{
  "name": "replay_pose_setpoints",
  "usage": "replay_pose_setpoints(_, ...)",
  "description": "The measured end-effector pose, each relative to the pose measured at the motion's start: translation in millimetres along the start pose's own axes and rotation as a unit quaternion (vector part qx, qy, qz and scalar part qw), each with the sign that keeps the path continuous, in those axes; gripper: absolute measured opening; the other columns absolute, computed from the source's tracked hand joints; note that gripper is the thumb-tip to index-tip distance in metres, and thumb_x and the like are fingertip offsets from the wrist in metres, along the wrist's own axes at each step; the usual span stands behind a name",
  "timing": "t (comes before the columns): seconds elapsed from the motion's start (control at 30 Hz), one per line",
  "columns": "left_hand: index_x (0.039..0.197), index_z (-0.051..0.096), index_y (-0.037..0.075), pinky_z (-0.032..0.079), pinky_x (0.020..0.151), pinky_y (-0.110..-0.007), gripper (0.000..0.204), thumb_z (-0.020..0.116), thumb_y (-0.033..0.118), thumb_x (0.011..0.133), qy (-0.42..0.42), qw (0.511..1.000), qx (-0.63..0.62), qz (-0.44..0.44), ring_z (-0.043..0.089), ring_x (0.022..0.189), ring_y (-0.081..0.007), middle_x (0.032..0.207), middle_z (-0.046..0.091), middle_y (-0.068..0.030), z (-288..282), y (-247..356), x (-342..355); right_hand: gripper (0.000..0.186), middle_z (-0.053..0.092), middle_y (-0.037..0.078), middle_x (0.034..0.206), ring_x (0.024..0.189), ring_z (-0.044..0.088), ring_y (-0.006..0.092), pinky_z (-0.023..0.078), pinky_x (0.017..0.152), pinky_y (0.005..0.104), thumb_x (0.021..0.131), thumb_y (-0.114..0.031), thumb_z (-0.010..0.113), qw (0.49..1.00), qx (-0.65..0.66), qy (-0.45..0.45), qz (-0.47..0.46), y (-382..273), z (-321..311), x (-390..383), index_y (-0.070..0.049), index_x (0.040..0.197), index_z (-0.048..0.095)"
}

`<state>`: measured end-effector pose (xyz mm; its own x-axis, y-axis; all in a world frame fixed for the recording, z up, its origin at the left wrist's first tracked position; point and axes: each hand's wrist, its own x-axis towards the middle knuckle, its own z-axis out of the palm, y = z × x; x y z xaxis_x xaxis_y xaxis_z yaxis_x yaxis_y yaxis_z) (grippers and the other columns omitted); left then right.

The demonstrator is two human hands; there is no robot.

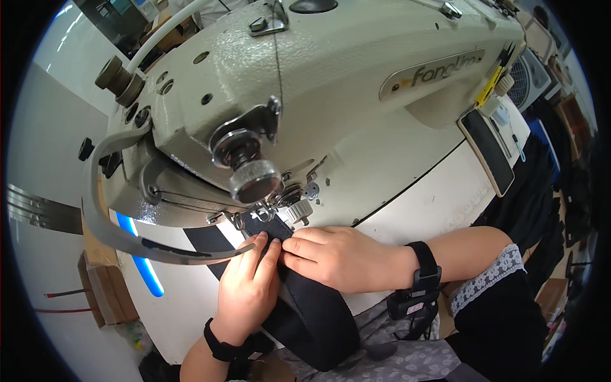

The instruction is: The person aligns a black webbing strap under the presser foot of a sewing machine and sews a straight seam along its length. After sewing, the person uses a yellow utility knife to trim the excess thread from the strap.

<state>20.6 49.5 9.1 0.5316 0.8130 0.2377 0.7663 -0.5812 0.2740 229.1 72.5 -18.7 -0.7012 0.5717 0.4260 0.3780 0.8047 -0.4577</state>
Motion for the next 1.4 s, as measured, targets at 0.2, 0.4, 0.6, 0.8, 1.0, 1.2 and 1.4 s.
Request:
replay_pose_setpoints(0.2,0.118,0.062,-0.001,0.051,0.094,-0.042,0.050,0.064,-0.008,0.069,-0.017,1.000,-0.003,-0.001,0.060,0.110,-0.0370,0.121,0.059,-0.0203,-2,-1,-1,0.028,0.062,0.006,0.101,0.087,0.063,0.0230,0.053,0.073,0.0325,0.073,-0.007,0.071,0.994,-0.040,0.063,0.083,-13,-15,-15,-0.003,0.100,0.063)
replay_pose_setpoints(0.4,0.127,0.058,-0.001,0.049,0.100,-0.044,0.065,0.062,-0.005,0.063,-0.063,0.998,0.014,-0.010,0.056,0.120,-0.0412,0.130,0.054,-0.0281,-6,10,-4,0.032,0.060,0.007,0.098,0.085,0.062,0.0218,0.052,0.072,0.0310,0.069,-0.003,0.071,0.992,0.012,0.047,0.119,-30,-21,-36,-0.002,0.099,0.060)
replay_pose_setpoints(0.6,0.131,0.056,-0.002,0.046,0.104,-0.045,0.065,0.059,-0.005,0.066,-0.089,0.996,-0.006,-0.013,0.053,0.125,-0.0431,0.136,0.050,-0.0306,-10,9,-7,0.031,0.060,0.005,0.101,0.085,0.061,0.0223,0.052,0.073,0.0316,0.067,-0.005,0.075,0.983,0.070,0.081,0.147,-33,-17,-35,-0.005,0.094,0.061)
replay_pose_setpoints(0.8,0.130,0.056,-0.003,0.048,0.102,-0.044,0.060,0.056,-0.009,0.070,-0.076,0.997,-0.020,-0.009,0.054,0.125,-0.0404,0.136,0.052,-0.0272,-9,4,-8,0.030,0.063,0.003,0.097,0.084,0.062,0.0224,0.051,0.072,0.0311,0.069,-0.008,0.078,0.971,0.139,0.131,0.143,-26,-7,-44,-0.008,0.094,0.062)
replay_pose_setpoints(1.0,0.125,0.061,-0.003,0.050,0.100,-0.042,0.055,0.057,-0.014,0.072,-0.067,0.997,0.017,0.022,0.057,0.122,-0.0381,0.136,0.054,-0.0225,-7,-2,-7,0.020,0.064,0.003,0.092,0.077,0.063,0.0207,0.051,0.067,0.0311,0.076,-0.008,0.077,0.976,0.080,0.166,0.116,-28,-10,-45,-0.008,0.091,0.063)
replay_pose_setpoints(1.2,0.125,0.061,-0.003,0.050,0.100,-0.041,0.051,0.058,-0.010,0.075,-0.064,0.997,0.049,0.004,0.058,0.121,-0.0380,0.134,0.055,-0.0236,-3,11,-14,0.010,0.060,0.007,0.084,0.076,0.064,0.0248,0.052,0.064,0.0349,0.086,-0.010,0.067,0.982,0.077,0.071,0.159,-13,-24,-29,-0.004,0.094,0.066)
replay_pose_setpoints(1.4,0.127,0.060,-0.002,0.047,0.103,-0.043,0.055,0.055,-0.010,0.073,-0.068,0.997,-0.025,0.023,0.053,0.126,-0.0412,0.137,0.051,-0.0276,-5,5,-16,0.012,0.063,0.010,0.086,0.074,0.064,0.0288,0.051,0.064,0.0377,0.089,-0.013,0.065,0.989,0.050,-0.036,0.134,3,-26,-2,-0.001,0.093,0.066)
